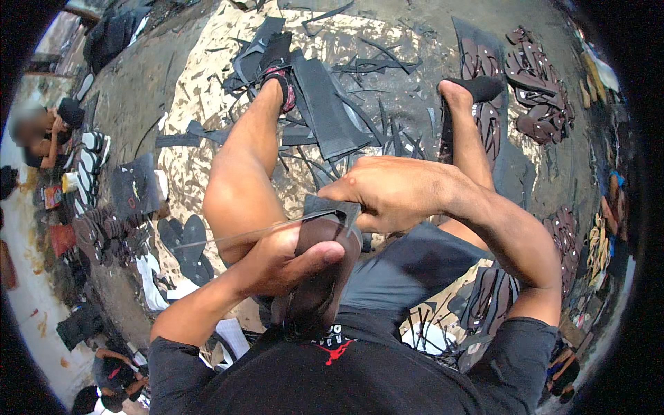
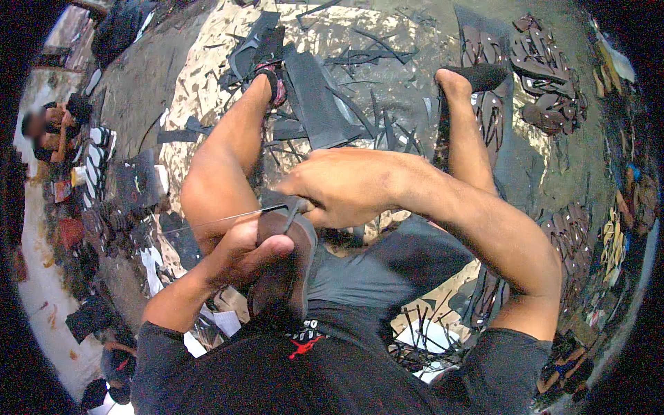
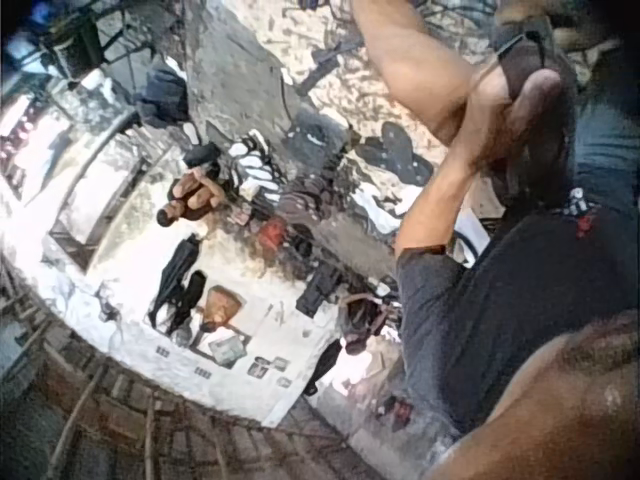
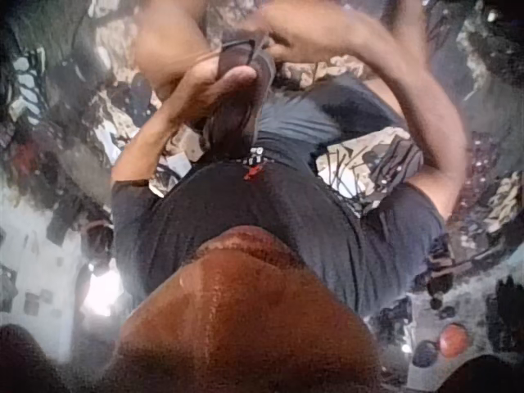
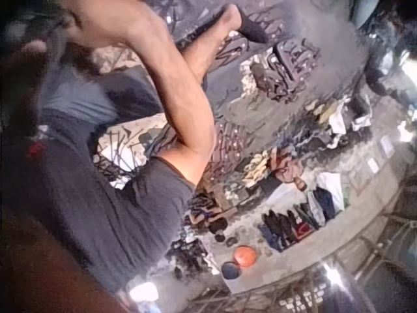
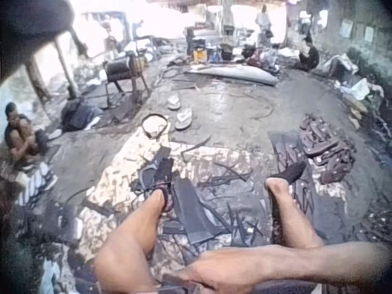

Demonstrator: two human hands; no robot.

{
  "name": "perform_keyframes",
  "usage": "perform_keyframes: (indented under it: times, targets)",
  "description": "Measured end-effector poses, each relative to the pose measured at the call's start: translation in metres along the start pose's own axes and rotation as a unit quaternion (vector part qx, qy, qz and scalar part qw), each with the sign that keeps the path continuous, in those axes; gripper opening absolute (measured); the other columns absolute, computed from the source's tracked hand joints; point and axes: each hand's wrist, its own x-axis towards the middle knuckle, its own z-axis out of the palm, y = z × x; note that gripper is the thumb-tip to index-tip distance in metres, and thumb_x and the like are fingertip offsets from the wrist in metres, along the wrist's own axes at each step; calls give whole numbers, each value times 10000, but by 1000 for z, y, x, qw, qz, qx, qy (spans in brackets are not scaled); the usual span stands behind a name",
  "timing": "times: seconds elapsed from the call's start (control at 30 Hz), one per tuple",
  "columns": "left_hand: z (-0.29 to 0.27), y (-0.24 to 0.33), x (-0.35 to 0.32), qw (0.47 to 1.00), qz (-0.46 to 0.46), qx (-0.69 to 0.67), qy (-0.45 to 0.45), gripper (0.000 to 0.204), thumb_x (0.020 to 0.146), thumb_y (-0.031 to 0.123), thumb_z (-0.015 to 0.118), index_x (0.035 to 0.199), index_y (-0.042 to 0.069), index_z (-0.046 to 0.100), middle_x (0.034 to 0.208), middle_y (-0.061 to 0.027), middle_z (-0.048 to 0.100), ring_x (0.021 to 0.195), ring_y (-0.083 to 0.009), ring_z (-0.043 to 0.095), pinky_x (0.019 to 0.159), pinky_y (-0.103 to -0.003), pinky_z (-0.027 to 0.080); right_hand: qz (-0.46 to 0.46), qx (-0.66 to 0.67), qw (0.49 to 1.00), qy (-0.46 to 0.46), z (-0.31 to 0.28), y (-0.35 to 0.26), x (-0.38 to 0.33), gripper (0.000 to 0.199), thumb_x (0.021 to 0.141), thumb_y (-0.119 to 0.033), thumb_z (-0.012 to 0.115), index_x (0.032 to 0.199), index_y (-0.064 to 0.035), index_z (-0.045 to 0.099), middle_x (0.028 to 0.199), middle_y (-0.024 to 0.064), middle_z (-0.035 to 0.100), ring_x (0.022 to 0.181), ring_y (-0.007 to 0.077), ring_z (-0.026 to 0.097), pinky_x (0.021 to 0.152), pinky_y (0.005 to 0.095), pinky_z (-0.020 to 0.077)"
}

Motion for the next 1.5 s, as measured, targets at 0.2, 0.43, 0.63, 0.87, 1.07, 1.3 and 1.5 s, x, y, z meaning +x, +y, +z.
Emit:
perform_keyframes:
  times: [0.2,0.43,0.63,0.87,1.07,1.3,1.5]
  targets:
    - [-62,-55,-39,819,42,-548,-166,1151,843,818,540,1538,-70,309,1333,-120,629,1140,-220,617,998,-381,478,-25,23,940,338,45,43,-78,394,852,-41,662,1237,18,599,1100,220,705,1081,312,700,898,397,561]
    - [39,-36,62,797,228,-176,531,419,974,327,706,1299,95,577,1214,-22,627,1098,-180,605,1038,-395,499,90,94,859,495,134,14,-13,375,824,-4,723,1174,55,600,1037,232,685,903,369,704,818,407,549]
    - [40,-38,62,792,134,-364,471,480,984,392,681,1298,47,569,1116,-44,673,1018,-185,663,927,-395,555,182,28,796,577,196,34,-11,411,775,32,715,1171,-49,636,1046,157,696,919,363,696,794,415,560]
    - [34,-56,47,831,124,-299,453,404,994,349,656,1238,32,596,1095,-49,665,960,-173,670,864,-366,573,105,123,878,450,142,27,-3,342,832,-68,697,1171,-56,653,968,199,700,880,406,693,793,457,552]
    - [41,-54,40,859,133,-272,413,452,961,303,694,1266,2,549,1096,-84,655,955,-191,674,851,-361,582,88,277,813,504,110,30,25,307,936,-209,681,1131,23,637,939,229,704,909,403,697,817,429,538]
    - [34,-80,37,871,167,-250,388,412,1026,270,626,1305,-7,503,1136,-97,650,976,-181,663,853,-321,567,53,106,854,506,115,-2,9,322,901,-229,763,1084,21,675,940,148,663,832,305,678,709,387,533]
    - [33,-61,38,816,156,-262,491,366,1030,281,614,1181,-52,611,1102,-65,652,1002,-122,600,914,-290,478,148,259,836,461,125,-7,-10,332,881,-201,765,1124,-20,629,1015,164,680,895,322,692,747,430,553]
